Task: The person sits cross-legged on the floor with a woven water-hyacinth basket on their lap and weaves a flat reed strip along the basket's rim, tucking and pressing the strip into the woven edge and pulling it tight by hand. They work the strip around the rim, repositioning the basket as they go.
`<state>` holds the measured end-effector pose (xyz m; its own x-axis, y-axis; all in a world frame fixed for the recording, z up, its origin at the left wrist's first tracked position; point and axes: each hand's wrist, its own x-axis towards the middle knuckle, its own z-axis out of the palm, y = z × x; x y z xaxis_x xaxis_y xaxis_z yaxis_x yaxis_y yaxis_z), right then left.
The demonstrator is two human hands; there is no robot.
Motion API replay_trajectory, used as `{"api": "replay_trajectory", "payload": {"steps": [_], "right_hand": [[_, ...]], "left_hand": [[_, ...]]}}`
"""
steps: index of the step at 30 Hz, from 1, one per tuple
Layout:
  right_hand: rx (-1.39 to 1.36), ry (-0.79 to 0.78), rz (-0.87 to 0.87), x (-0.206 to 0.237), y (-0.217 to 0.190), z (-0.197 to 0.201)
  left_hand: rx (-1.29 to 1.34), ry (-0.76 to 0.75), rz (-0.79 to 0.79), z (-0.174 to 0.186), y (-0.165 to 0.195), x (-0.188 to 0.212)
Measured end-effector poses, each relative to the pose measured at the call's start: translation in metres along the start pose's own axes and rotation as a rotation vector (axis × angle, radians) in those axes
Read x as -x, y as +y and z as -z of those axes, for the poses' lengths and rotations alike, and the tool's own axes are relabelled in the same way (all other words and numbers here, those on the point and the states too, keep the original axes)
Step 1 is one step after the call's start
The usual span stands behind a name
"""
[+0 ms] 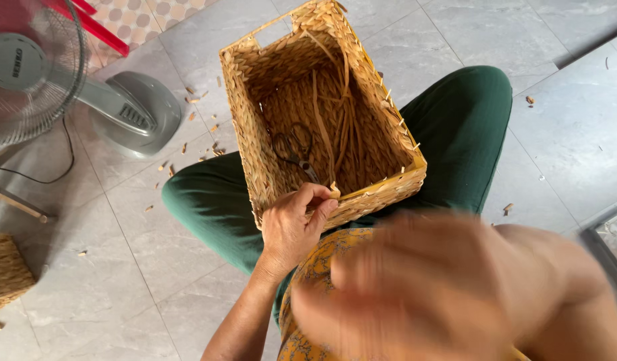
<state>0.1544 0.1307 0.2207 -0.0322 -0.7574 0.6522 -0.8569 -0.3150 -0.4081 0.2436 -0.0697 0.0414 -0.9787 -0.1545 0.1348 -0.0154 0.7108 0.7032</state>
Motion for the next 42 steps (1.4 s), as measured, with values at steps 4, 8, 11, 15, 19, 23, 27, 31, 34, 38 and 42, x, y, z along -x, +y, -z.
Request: {"api": "replay_trajectory", "payload": {"steps": [4, 8, 11, 15, 19, 23, 27, 31, 34, 38, 42], "right_hand": [[0.280, 0.054, -0.497, 0.045, 0.047, -0.046], [0.268, -0.023, -0.581, 0.084, 0.076, -0.085], [0.314, -0.005, -0.604, 0.098, 0.092, -0.117], [0.338, 0.090, -0.628, 0.110, 0.117, -0.138], [0.334, 0.192, -0.559, 0.112, 0.129, -0.141], [0.335, 0.211, -0.557, 0.102, 0.131, -0.140], [0.336, 0.213, -0.593, 0.093, 0.130, -0.135], [0.370, 0.207, -0.591, 0.090, 0.127, -0.130], [0.357, 0.221, -0.623, 0.091, 0.123, -0.129], [0.325, 0.236, -0.608, 0.096, 0.115, -0.125], [0.302, 0.241, -0.656, 0.098, 0.106, -0.124]], "left_hand": [[0.071, 0.004, 0.020, 0.003, 0.002, -0.001], [0.158, 0.005, 0.030, 0.002, 0.002, -0.007], [0.177, -0.027, 0.020, -0.001, -0.006, -0.021], [0.416, -0.202, 0.109, 0.007, -0.034, -0.054], [0.122, -0.209, 0.085, 0.007, -0.068, -0.108], [-0.285, -0.470, 0.011, -0.025, -0.093, -0.173], [-0.637, -0.999, 0.274, -0.075, -0.103, -0.219], [-0.709, -1.038, 0.243, -0.090, -0.106, -0.230], [-0.659, -1.084, 0.397, -0.088, -0.102, -0.231], [-0.672, -0.935, 0.355, -0.081, -0.097, -0.224], [-0.385, -0.753, 0.485, -0.053, -0.086, -0.218]]}}
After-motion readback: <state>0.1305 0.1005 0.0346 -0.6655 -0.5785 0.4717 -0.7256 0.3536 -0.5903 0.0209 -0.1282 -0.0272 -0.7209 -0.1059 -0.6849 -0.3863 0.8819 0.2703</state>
